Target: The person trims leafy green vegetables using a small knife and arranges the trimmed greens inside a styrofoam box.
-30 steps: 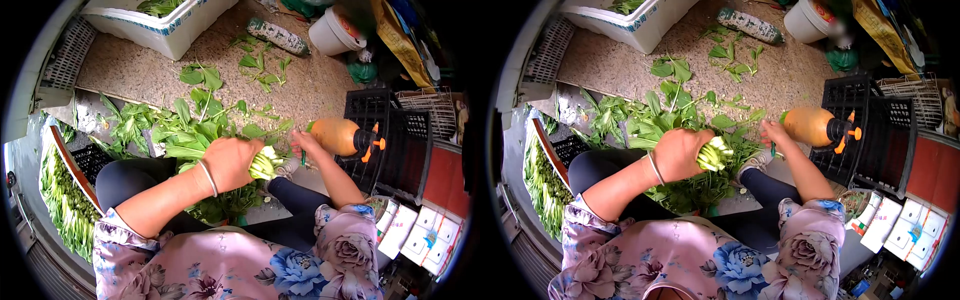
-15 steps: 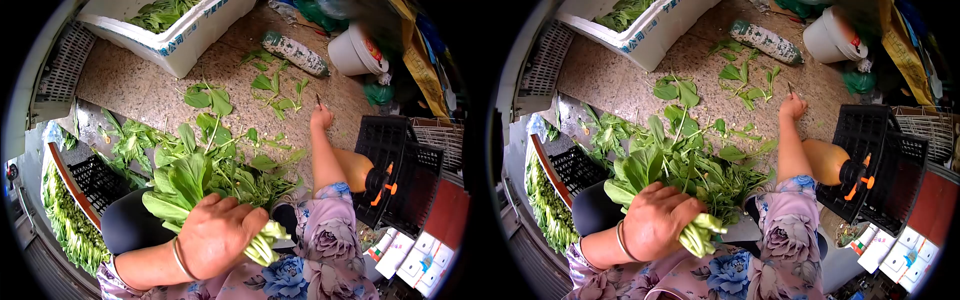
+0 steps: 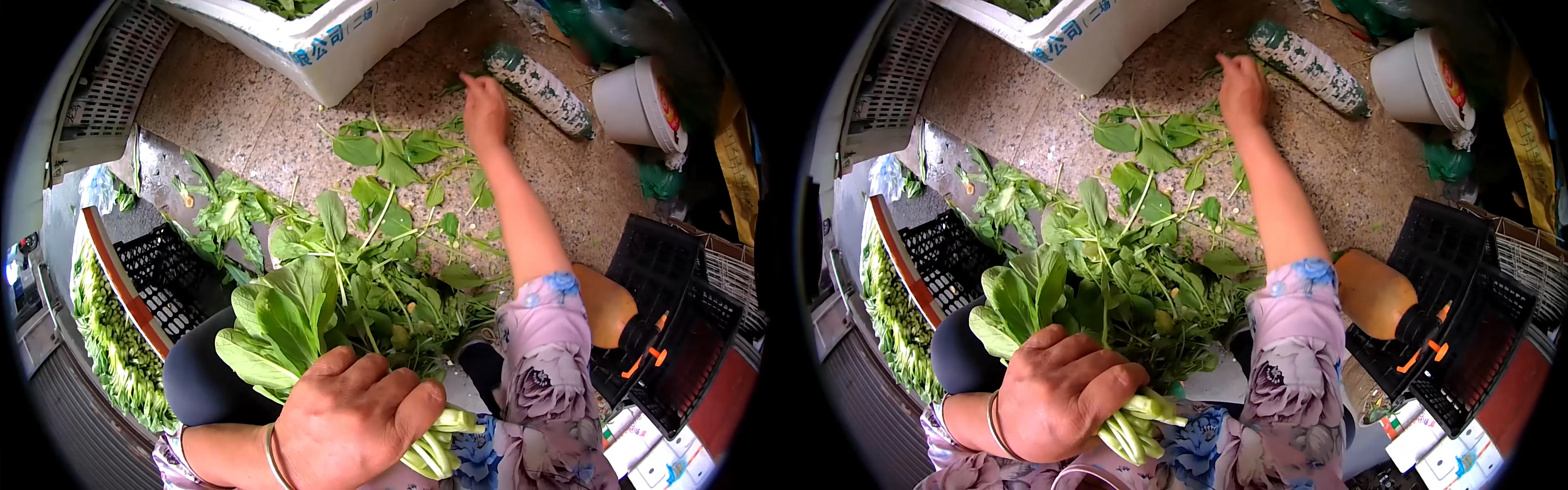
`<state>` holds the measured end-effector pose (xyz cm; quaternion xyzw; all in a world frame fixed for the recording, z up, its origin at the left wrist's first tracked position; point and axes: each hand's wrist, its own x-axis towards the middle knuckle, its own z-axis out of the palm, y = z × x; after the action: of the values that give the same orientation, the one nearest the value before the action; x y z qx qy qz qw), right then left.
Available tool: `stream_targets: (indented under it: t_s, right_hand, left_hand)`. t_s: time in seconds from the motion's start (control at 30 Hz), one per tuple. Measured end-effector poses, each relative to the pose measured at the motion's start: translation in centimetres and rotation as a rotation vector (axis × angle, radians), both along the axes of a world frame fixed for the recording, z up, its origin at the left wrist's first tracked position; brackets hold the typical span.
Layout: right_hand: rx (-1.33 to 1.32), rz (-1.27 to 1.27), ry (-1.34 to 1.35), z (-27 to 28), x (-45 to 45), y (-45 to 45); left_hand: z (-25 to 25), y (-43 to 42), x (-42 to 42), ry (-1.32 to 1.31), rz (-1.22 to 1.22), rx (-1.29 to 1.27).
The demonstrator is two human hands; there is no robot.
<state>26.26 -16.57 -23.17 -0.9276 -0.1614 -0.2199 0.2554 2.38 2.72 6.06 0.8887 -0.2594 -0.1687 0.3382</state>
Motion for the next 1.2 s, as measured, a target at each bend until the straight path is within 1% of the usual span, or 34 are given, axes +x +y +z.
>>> stream_targets:
  t_s: [0.07,0.13,0.17,0.2,0.23,0.27,0.3,0.37,0.4,0.43,0.47,0.5,0.53,0.57,0.6,0.63,0.67,0.7,0.73,0.77,0.8,0.87,0.93,0.97,1.0,1.03,1.07,1.1,1.17,1.2]
  right_hand:
    - [-0.021,-0.067,0.027,-0.5,2.7,0.1]
    - [0.003,-0.075,0.074,-3.1,3.2,0.9]
    - [0.023,-0.088,0.117,-4.3,3.1,1.0]
    - [0.003,-0.069,0.098,-3.7,1.4,2.1]
    - [-0.044,-0.033,0.114,-4.5,-0.5,3.2]
    - [0.027,0.05,0.197,-4.5,-3.2,4.6]
    - [0.011,0.213,0.203,-3.0,-6.6,5.6]
    - [-0.01,0.442,0.231,-2.9,-14.6,6.0]
    - [0.088,0.538,0.367,-2.6,-19.1,5.7]
    - [0.084,0.693,0.334,-1.5,-22.8,5.0]
    - [0.021,0.848,0.491,-1.8,-26.8,4.0]
    - [0.164,0.937,0.598,-0.3,-29.1,3.0]
    - [0.164,0.925,0.602,1.3,-28.5,2.1]
    - [0.128,0.832,0.458,3.0,-26.5,1.2]
    - [0.093,0.737,0.322,3.5,-24.6,0.2]
    - [0.16,0.508,0.336,0.3,-22.2,-1.0]
    - [0.316,0.192,0.444,0.9,-18.8,-1.9]
    - [0.309,-0.164,0.657,3.8,-15.7,-2.3]
    - [0.215,-0.114,0.31,2.0,-12.4,-4.5]
    - [0.166,-0.214,0.198,-0.4,-9.4,-6.6]
    - [0.175,-0.21,0.188,-1.5,-7.9,-6.4]
    - [0.161,-0.514,0.19,-2.7,-6.9,-5.6]
    - [0.335,-0.144,0.346,-2.5,-9.7,-1.1]
    - [0.576,-0.108,0.805,0.3,-13.3,2.2]
    - [0.194,0.183,0.516,-3.4,-16.9,3.7]
    - [0.28,0.223,0.866,-0.3,-21.0,5.6]
    - [0.096,0.517,0.687,-2.4,-24.9,5.5]
    - [0.089,0.696,0.368,-0.1,-27.3,4.7]
    - [0.253,0.374,0.281,0.4,-26.4,1.1]
    - [0.589,0.065,0.197,-0.3,-25.2,-1.8]
  left_hand:
    - [-0.2,0.1,-0.2,-0.033,-0.001,-0.005]
    - [-0.1,0.2,-0.1,-0.031,0.007,0.0]
    - [0.0,0.3,-0.1,-0.032,0.01,0.001]
    - [0.0,0.4,-0.1,-0.03,0.012,-0.002]
    - [0.0,0.5,0.0,-0.047,-0.003,0.002]
    - [0.1,0.7,-0.1,-0.061,-0.018,0.006]
    - [0.1,0.9,-0.5,-0.061,-0.021,-0.001]
    - [-0.3,1.5,-1.3,-0.052,-0.066,-0.014]
    - [-0.4,1.5,-1.5,-0.055,-0.072,-0.025]
    - [-0.4,1.5,-1.7,-0.065,-0.062,-0.041]
    - [-0.4,1.4,-1.9,-0.073,-0.054,-0.055]
    - [-0.3,1.2,-2.3,-0.083,-0.029,-0.067]
    - [-0.2,1.2,-2.5,-0.079,-0.04,-0.073]
    - [-0.2,1.2,-2.6,-0.073,-0.052,-0.064]
    - [-0.1,1.2,-2.9,-0.061,-0.063,-0.056]
    - [0.0,1.1,-3.1,-0.038,-0.077,-0.039]
    - [0.0,0.9,-3.2,-0.038,-0.086,-0.04]
    - [0.1,0.8,-3.3,-0.042,-0.096,-0.014]
    - [0.1,0.6,-3.6,-0.048,-0.102,0.015]
    - [0.1,0.3,-3.8,-0.057,-0.089,0.017]
    - [0.0,0.2,-4.0,-0.068,-0.087,0.025]
    - [-0.3,-0.1,-4.5,-0.047,-0.073,0.029]
    - [-0.4,0.0,-4.8,-0.023,-0.091,0.036]
    - [-0.4,0.0,-5.0,-0.02,-0.089,0.048]
    - [-0.5,-0.1,-5.1,-0.019,-0.086,0.054]
    - [-0.3,-0.2,-5.1,-0.02,-0.077,0.039]
    - [-0.1,-0.2,-5.0,-0.023,-0.093,0.027]
    - [0.2,-0.3,-5.0,-0.035,-0.105,0.035]
    - [0.8,-0.3,-5.1,-0.052,-0.112,0.026]
    - [0.2,0.0,-5.4,-0.075,-0.091,-0.004]
